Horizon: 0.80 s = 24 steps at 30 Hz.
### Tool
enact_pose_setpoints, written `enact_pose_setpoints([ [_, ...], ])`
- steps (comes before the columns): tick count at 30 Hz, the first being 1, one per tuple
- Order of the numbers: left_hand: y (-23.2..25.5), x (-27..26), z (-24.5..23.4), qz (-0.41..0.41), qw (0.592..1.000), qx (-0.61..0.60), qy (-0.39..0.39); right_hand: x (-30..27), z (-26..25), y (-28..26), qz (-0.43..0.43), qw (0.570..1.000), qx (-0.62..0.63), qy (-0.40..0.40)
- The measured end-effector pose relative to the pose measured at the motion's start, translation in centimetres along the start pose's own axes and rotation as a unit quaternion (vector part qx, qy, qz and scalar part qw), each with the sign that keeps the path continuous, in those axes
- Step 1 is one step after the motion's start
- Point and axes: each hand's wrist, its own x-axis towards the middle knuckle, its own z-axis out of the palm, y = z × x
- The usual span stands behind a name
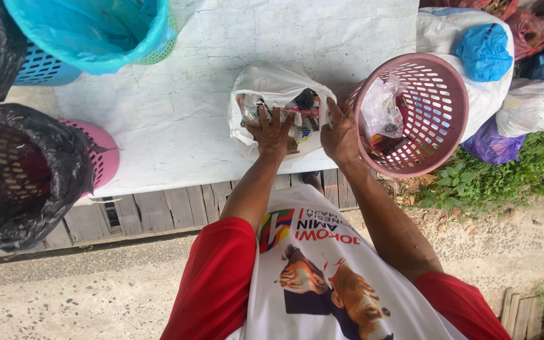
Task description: The person sorts various trash items including food wrappers and paper scraps, picking them out of a white plastic bag and placing them into a pink plastic basket.
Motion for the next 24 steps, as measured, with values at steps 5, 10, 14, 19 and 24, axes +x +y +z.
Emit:
enact_pose_setpoints([
  [5,0.5,0.7,-1.2,-0.016,0.998,-0.023,-0.057,0.1,-0.5,-1.6,0.028,0.999,0.007,-0.014],
  [10,0.9,2.6,0.3,-0.033,0.998,-0.05,-0.001,0.4,-1.5,-2.7,0.031,0.999,0.008,-0.022],
  [14,1.1,3.6,2.3,-0.02,0.999,-0.043,0.009,1.4,-3.4,-4.8,-0.032,0.999,-0.039,0.016],
  [19,0.5,2.9,3.4,0.0,0.99,0.056,0.13,0.2,-3.0,-6.4,-0.139,0.989,-0.021,0.049],
  [24,-0.4,1.3,2.2,0.013,1.0,-0.02,-0.001,2.0,4.8,-1.7,0.004,0.979,0.036,-0.198],
])
